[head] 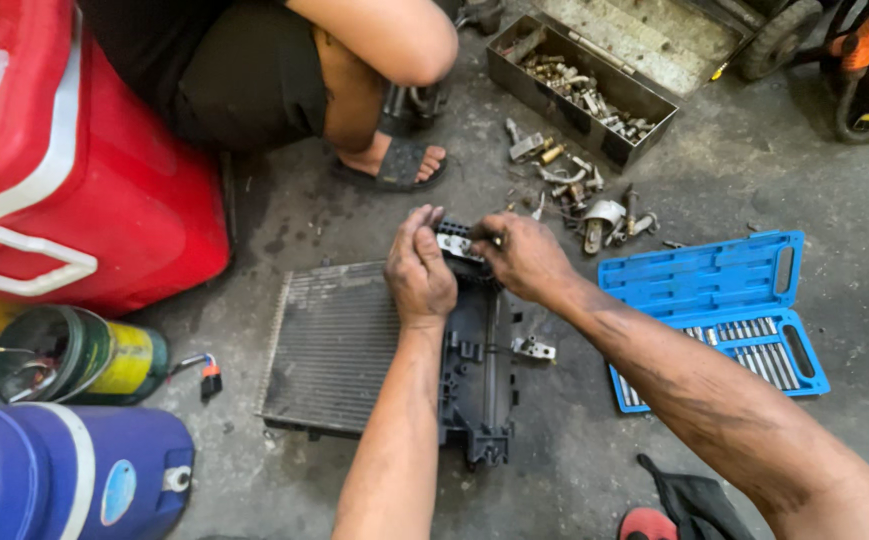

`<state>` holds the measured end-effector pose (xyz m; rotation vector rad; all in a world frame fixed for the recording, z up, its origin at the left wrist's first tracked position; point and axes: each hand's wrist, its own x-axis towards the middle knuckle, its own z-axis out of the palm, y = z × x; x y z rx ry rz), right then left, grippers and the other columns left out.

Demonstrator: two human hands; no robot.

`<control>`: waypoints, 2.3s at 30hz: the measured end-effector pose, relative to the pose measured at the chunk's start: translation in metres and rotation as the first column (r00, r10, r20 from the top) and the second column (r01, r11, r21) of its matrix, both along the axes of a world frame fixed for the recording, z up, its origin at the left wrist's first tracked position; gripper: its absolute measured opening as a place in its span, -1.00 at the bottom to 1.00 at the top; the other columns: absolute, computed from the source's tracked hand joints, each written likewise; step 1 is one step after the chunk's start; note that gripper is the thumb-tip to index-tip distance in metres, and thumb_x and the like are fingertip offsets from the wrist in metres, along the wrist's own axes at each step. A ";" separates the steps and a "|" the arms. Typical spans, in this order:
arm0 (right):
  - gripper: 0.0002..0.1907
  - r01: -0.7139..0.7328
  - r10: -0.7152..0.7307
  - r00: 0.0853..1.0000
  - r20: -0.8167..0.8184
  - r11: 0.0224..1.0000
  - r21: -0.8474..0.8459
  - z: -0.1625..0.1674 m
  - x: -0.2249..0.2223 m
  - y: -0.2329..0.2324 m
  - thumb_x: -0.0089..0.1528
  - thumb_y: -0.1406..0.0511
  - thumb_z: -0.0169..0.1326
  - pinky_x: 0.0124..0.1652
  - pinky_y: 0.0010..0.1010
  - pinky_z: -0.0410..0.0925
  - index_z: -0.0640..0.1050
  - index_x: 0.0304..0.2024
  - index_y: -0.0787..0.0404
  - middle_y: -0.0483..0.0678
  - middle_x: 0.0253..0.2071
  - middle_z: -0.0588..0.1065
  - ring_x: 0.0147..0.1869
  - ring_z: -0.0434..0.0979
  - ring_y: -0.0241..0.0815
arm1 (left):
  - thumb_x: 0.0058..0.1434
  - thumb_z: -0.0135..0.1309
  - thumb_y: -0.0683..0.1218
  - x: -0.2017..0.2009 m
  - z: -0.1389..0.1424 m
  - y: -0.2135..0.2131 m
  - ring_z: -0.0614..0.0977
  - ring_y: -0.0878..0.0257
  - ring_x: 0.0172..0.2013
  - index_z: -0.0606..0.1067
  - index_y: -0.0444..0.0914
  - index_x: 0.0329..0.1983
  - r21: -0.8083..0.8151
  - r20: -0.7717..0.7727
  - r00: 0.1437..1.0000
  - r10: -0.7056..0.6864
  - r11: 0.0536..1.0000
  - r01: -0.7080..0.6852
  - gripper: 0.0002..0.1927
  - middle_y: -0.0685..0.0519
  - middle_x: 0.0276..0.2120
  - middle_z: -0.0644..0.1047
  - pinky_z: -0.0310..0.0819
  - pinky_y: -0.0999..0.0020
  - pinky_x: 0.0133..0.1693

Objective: The person is repairing a mechanical part, possibly a radiator or condenser, using various tools. They are seen using a wrench and a hammer to adjust and secure components of the part.

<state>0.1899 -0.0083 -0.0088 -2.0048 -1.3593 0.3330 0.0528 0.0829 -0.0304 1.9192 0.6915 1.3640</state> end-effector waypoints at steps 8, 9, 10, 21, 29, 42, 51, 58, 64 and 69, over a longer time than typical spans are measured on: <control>-0.78 -0.056 0.051 0.991 0.122 0.998 0.034 -0.006 -0.002 0.003 0.24 0.20 0.17 -0.11 -0.03 0.40 0.62 -0.17 0.20 0.13 -0.21 0.56 -0.10 0.57 0.20 | 0.53 -0.20 -0.03 -0.001 -0.001 0.007 0.71 0.03 0.01 0.49 -0.33 0.11 0.043 -0.014 1.000 0.007 0.999 -0.007 -0.66 -0.12 -0.04 0.66 0.57 0.22 0.08; -0.78 -0.053 0.048 0.992 0.120 0.998 0.039 -0.007 -0.003 0.003 0.24 0.20 0.18 -0.12 -0.03 0.40 0.62 -0.17 0.20 0.13 -0.22 0.55 -0.11 0.57 0.20 | 0.53 -0.20 -0.04 -0.001 -0.001 0.007 0.71 0.02 0.01 0.49 -0.32 0.11 0.053 -0.024 1.000 0.015 0.998 -0.014 -0.67 -0.12 -0.05 0.66 0.56 0.22 0.09; -0.78 -0.047 0.042 0.992 0.117 0.998 0.044 -0.008 -0.003 0.003 0.23 0.20 0.18 -0.12 -0.03 0.40 0.62 -0.18 0.19 0.13 -0.23 0.55 -0.11 0.57 0.20 | 0.53 -0.20 -0.04 -0.001 -0.002 0.007 0.71 0.02 0.01 0.49 -0.32 0.11 0.064 -0.034 0.999 0.021 0.998 -0.019 -0.67 -0.11 -0.05 0.66 0.55 0.21 0.09; -0.83 -0.124 0.102 0.971 0.217 0.988 0.089 0.011 -0.014 -0.003 0.26 0.23 0.15 -0.19 0.01 0.40 0.58 -0.17 0.17 0.08 -0.23 0.48 -0.16 0.56 0.21 | 0.49 -0.12 -0.07 0.001 0.004 0.002 0.68 -0.01 -0.03 0.51 -0.27 0.09 0.158 -0.119 0.990 0.080 0.985 -0.061 -0.73 -0.06 -0.08 0.66 0.54 0.17 0.05; -0.80 -0.011 -0.013 0.990 -0.141 0.985 -0.170 -0.008 0.060 -0.034 0.14 0.26 0.16 -0.23 -0.11 0.45 0.60 -0.22 0.21 0.09 -0.32 0.61 -0.24 0.66 0.08 | 0.36 0.07 -0.17 0.003 0.012 -0.008 0.64 -0.08 -0.12 0.57 -0.21 -0.03 0.262 -0.233 0.961 0.152 0.961 -0.088 -0.84 -0.08 -0.16 0.63 0.52 0.10 -0.05; -0.71 0.539 -0.589 0.806 -0.053 0.769 -0.344 -0.122 0.106 -0.249 0.14 0.19 0.31 -0.22 -0.15 0.43 0.63 -0.28 0.30 0.20 -0.36 0.60 -0.30 0.63 0.09 | 0.41 0.10 -0.22 0.008 0.002 -0.004 0.66 -0.02 -0.08 0.56 -0.24 0.02 0.297 -0.215 0.970 0.116 0.954 -0.049 -0.84 -0.03 -0.10 0.65 0.55 0.12 0.00; -0.77 0.565 -0.571 0.821 0.021 0.808 -0.168 -0.133 0.095 -0.251 0.19 0.21 0.27 -0.14 -0.12 0.42 0.65 -0.25 0.26 0.17 -0.27 0.59 -0.16 0.60 0.15 | 0.43 0.10 -0.26 0.016 0.000 -0.008 0.67 -0.01 -0.05 0.54 -0.27 0.04 0.330 -0.206 0.971 0.120 0.943 -0.046 -0.84 -0.03 -0.08 0.65 0.55 0.13 0.04; -0.78 0.599 -0.581 0.800 0.150 0.786 -0.154 -0.143 0.094 -0.272 0.25 0.21 0.19 -0.08 -0.07 0.42 0.67 -0.11 0.14 0.13 -0.07 0.55 -0.04 0.56 0.21 | 0.44 0.09 -0.27 0.019 -0.003 -0.007 0.67 0.00 -0.06 0.55 -0.28 0.05 0.321 -0.216 0.969 0.118 0.946 -0.043 -0.84 -0.03 -0.09 0.66 0.56 0.15 0.04; -0.63 0.587 -0.543 0.810 0.224 0.739 -0.332 -0.147 0.063 -0.279 0.24 0.08 0.17 -0.10 0.00 0.41 0.64 0.06 0.00 0.16 -0.12 0.50 -0.07 0.56 0.23 | 0.45 0.09 -0.26 0.019 -0.005 -0.005 0.67 0.02 -0.05 0.54 -0.28 0.06 0.303 -0.210 0.972 0.103 0.952 -0.036 -0.84 -0.02 -0.08 0.66 0.56 0.16 0.05; -0.63 0.587 -0.539 0.809 0.233 0.753 -0.299 -0.145 0.053 -0.264 0.24 0.14 0.13 -0.10 0.03 0.41 0.59 0.08 0.04 0.21 -0.08 0.47 -0.06 0.55 0.27 | 0.42 0.09 -0.25 0.017 -0.003 -0.005 0.67 0.01 -0.07 0.55 -0.27 0.03 0.315 -0.214 0.970 0.118 0.948 -0.045 -0.84 -0.02 -0.09 0.66 0.56 0.15 0.02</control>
